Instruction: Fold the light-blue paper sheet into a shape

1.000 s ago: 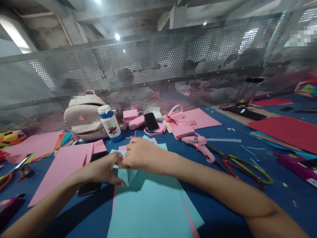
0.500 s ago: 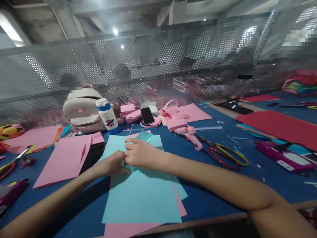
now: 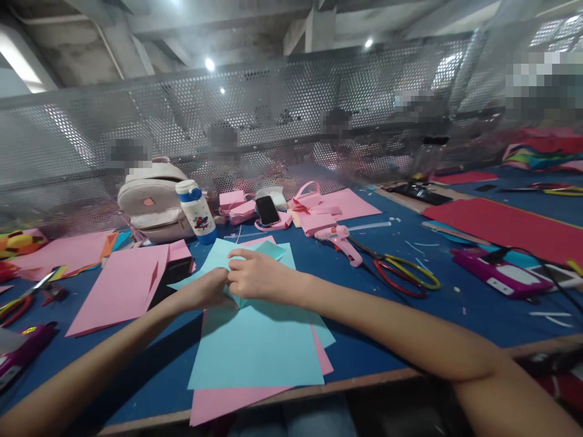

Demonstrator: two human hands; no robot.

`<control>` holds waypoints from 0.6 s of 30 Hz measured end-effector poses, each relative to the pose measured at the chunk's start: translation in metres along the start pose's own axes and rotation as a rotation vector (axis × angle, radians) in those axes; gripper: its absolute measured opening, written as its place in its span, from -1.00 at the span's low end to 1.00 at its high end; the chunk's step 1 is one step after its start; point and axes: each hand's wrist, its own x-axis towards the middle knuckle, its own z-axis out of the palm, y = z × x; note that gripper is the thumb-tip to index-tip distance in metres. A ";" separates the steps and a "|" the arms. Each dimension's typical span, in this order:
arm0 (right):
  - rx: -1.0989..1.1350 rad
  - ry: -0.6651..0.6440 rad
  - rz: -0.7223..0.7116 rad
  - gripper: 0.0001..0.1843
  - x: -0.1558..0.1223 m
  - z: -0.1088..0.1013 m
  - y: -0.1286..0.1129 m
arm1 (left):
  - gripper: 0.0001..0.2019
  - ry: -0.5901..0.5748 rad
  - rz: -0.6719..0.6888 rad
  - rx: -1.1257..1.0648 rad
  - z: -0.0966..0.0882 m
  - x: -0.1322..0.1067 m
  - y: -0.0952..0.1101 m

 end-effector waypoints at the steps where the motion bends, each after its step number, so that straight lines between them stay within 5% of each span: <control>1: -0.003 0.000 0.004 -0.75 0.000 0.000 0.000 | -0.78 -0.002 0.000 -0.001 0.000 0.001 0.000; 7: 0.000 -0.120 0.073 -0.82 -0.007 -0.005 0.003 | -0.80 -0.022 0.047 -0.064 -0.008 -0.004 0.001; 18: 0.177 -0.337 0.171 -0.93 0.008 -0.027 0.019 | -0.64 -0.260 0.196 -0.302 -0.023 0.004 -0.017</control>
